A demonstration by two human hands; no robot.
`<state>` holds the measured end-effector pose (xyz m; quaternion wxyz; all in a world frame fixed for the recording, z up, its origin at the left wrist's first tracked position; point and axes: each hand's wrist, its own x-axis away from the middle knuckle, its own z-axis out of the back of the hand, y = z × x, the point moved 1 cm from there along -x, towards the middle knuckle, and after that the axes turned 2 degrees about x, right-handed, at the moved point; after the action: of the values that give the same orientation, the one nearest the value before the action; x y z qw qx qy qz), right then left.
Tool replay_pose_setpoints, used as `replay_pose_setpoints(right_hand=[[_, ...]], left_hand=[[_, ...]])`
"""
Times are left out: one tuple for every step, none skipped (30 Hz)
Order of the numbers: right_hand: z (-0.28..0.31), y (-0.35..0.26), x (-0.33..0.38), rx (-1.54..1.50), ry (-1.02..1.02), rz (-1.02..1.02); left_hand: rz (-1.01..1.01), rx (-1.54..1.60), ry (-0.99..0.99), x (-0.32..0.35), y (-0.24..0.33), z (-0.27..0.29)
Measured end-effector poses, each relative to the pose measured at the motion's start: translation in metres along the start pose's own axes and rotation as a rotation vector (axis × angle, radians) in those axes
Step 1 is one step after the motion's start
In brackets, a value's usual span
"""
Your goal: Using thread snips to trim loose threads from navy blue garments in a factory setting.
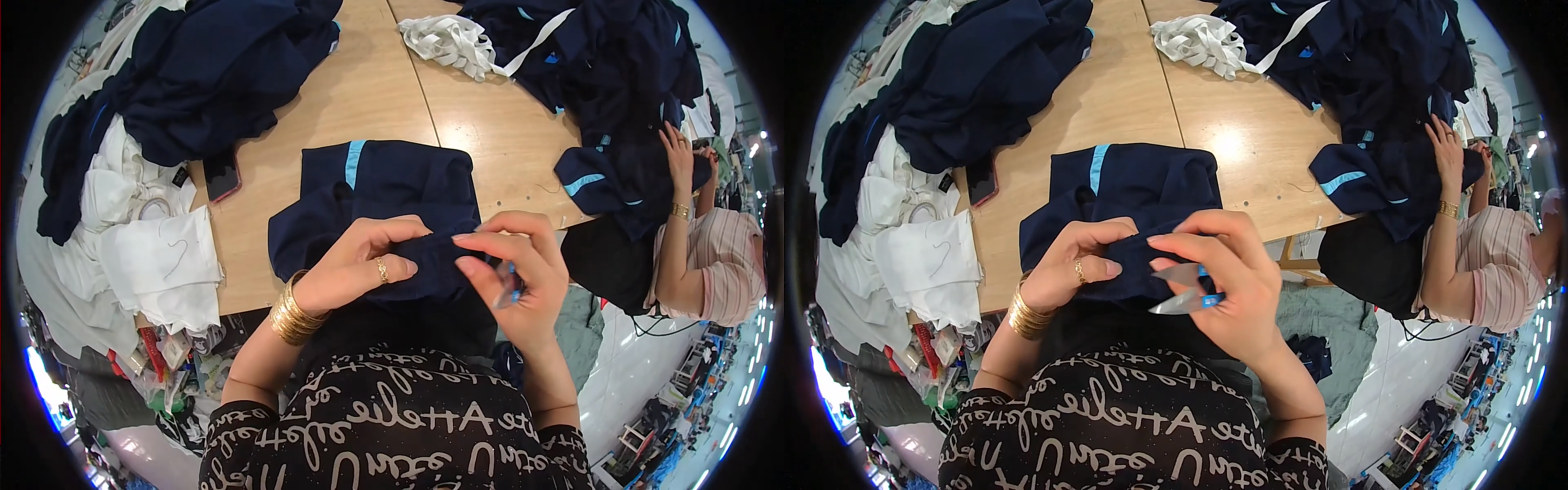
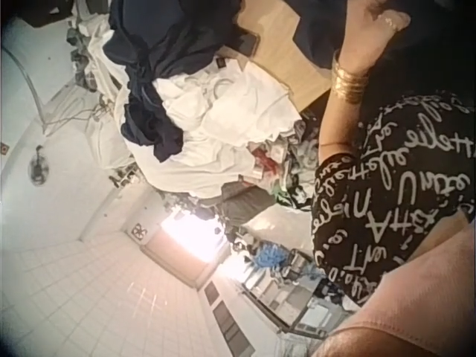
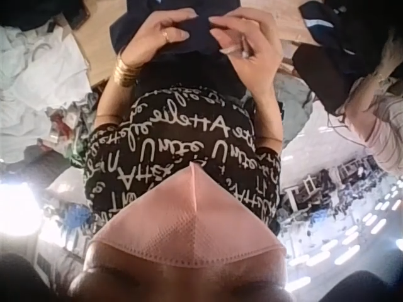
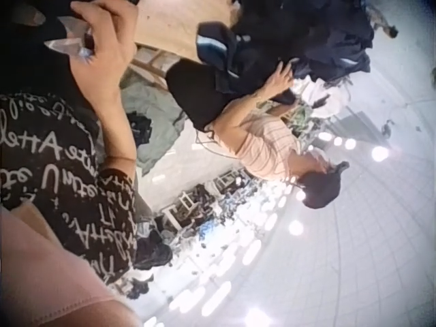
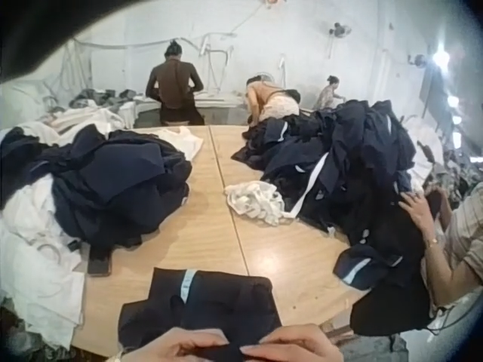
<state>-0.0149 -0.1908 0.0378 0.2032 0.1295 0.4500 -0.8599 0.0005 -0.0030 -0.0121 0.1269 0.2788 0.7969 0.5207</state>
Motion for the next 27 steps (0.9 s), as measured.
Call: replay_pose_setpoints(right_hand=[[-0.005, -0.002, -0.001, 0.014, -0.004, 0.025], [-0.008, -0.002, -0.001, 0.081, -0.049, 0.040], [-0.010, 0.000, -0.001, 0.083, -0.049, 0.036], [-0.012, 0.003, -0.001, 0.137, -0.029, 0.086], [-0.013, 0.005, -0.001, 0.189, -0.011, 0.138], [-0.011, 0.002, -0.003, 0.159, -0.031, 0.090], [-0.009, 0.002, -0.004, 0.101, -0.026, 0.028], [-0.008, 0.004, -0.006, 0.041, -0.023, -0.033], [-0.005, 0.006, -0.009, -0.018, -0.007, -0.024], [-0.003, 0.007, -0.009, -0.142, 0.035, -0.119], [-0.001, 0.008, -0.009, -0.263, 0.079, -0.214], [0.004, 0.005, -0.008, -0.317, 0.099, -0.349], [0.009, 0.009, -0.006, -0.315, 0.097, -0.351], [0.014, 0.014, -0.004, -0.251, 0.003, -0.248], [0.017, 0.016, -0.003, -0.187, -0.091, -0.143], [0.020, 0.016, -0.002, 0.061, -0.123, -0.132], [0.020, 0.010, -0.007, 0.059, -0.133, -0.171], [0.021, 0.003, -0.012, 0.056, -0.143, -0.211], [0.023, 0.000, -0.012, 0.056, -0.169, -0.265], [0.022, 0.001, -0.012, 0.055, -0.171, -0.267], [0.021, 0.002, -0.013, 0.036, -0.165, -0.210], [0.021, 0.003, -0.013, 0.016, -0.159, -0.153], [0.021, 0.003, -0.012, 0.067, -0.178, -0.158], [0.021, 0.004, -0.011, 0.066, -0.179, -0.160], [0.020, 0.004, -0.010, 0.123, -0.199, -0.114], [0.020, 0.004, -0.010, 0.183, -0.218, -0.068], [0.020, 0.003, -0.010, 0.183, -0.218, -0.071]], left_hand=[[0.002, 0.003, 0.000, 0.000, 0.002, -0.001], [0.014, -0.025, 0.007, 0.001, 0.006, -0.002], [0.025, -0.052, 0.013, 0.001, 0.008, -0.003], [-0.082, -0.215, 0.009, -0.001, 0.002, -0.001], [-0.079, -0.212, 0.009, -0.001, 0.001, -0.001], [-0.044, -0.194, 0.026, -0.001, 0.000, -0.002], [-0.008, -0.176, 0.042, -0.001, -0.001, -0.003], [0.001, -0.150, 0.046, -0.001, 0.002, -0.002], [0.004, -0.148, 0.048, 0.000, 0.001, -0.003], [0.001, -0.126, 0.074, 0.001, 0.000, -0.003], [-0.002, -0.104, 0.096, 0.001, 0.000, -0.004], [0.000, -0.101, 0.097, 0.001, 0.001, -0.005], [0.021, -0.081, 0.081, -0.001, 0.003, -0.006], [0.042, -0.063, 0.065, -0.002, 0.005, -0.006], [0.044, -0.061, 0.066, -0.002, 0.005, -0.006], [0.068, -0.039, 0.063, -0.003, 0.005, -0.007], [0.093, -0.017, 0.059, -0.003, 0.004, -0.007], [0.096, -0.015, 0.059, -0.004, 0.005, -0.008], [0.054, 0.014, 0.059, -0.004, 0.007, -0.009], [0.012, 0.043, 0.061, -0.004, 0.008, -0.009], [0.015, 0.044, 0.063, -0.003, 0.009, -0.009], [0.037, 0.054, 0.065, -0.002, 0.009, -0.008], [0.059, 0.062, 0.067, -0.002, 0.010, -0.008], [0.061, 0.062, 0.068, -0.002, 0.009, -0.008], [0.075, 0.090, 0.071, -0.002, 0.008, -0.009], [0.090, 0.116, 0.072, -0.002, 0.008, -0.010], [0.092, 0.117, 0.071, -0.003, 0.008, -0.010]])
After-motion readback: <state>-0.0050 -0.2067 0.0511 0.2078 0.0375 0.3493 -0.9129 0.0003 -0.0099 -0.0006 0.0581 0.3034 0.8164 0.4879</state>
